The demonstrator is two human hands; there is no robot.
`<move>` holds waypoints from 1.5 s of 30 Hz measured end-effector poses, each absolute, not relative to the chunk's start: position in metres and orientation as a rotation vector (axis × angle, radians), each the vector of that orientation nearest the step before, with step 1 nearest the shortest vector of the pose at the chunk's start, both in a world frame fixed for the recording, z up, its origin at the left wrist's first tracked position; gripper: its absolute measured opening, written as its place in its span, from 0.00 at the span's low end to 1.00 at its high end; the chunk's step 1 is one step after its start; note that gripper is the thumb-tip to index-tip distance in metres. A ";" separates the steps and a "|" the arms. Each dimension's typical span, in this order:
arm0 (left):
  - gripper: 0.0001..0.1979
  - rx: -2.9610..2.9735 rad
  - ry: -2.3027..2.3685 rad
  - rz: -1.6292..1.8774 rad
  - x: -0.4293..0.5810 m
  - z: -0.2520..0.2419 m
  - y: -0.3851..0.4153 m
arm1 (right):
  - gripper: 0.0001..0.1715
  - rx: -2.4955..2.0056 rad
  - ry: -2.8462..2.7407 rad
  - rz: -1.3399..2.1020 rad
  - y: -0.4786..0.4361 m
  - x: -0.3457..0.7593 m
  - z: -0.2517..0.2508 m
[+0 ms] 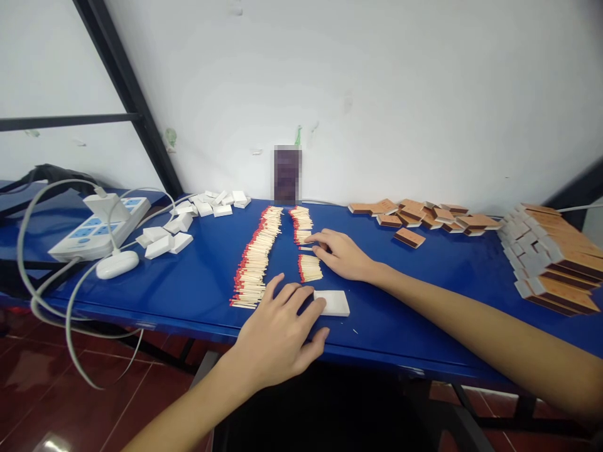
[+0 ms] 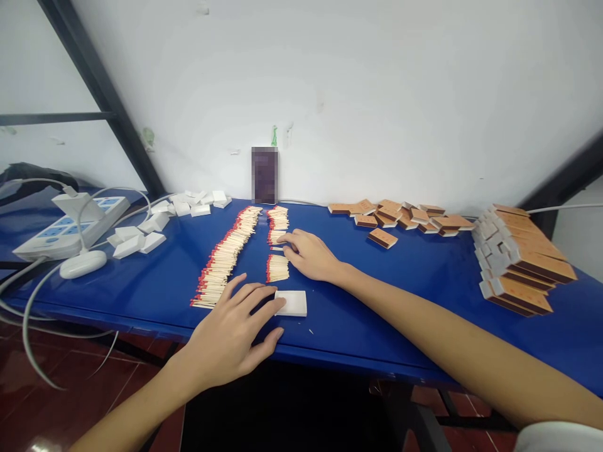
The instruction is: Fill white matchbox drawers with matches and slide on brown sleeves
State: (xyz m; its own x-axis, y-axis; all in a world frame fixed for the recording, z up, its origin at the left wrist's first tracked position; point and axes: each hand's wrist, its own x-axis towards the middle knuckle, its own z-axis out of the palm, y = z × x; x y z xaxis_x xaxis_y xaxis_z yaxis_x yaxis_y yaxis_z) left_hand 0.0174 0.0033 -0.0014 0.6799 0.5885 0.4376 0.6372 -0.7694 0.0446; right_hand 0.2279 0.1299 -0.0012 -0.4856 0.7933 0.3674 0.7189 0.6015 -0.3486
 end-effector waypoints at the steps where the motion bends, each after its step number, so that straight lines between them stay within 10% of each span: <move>1: 0.15 -2.779 -1.018 -0.662 0.017 -0.001 0.003 | 0.18 -1.198 -2.338 0.200 0.130 0.228 -0.001; 45: 0.15 -2.779 -1.016 -0.653 0.018 -0.002 0.004 | 0.19 -1.214 -2.359 0.194 0.126 0.226 0.002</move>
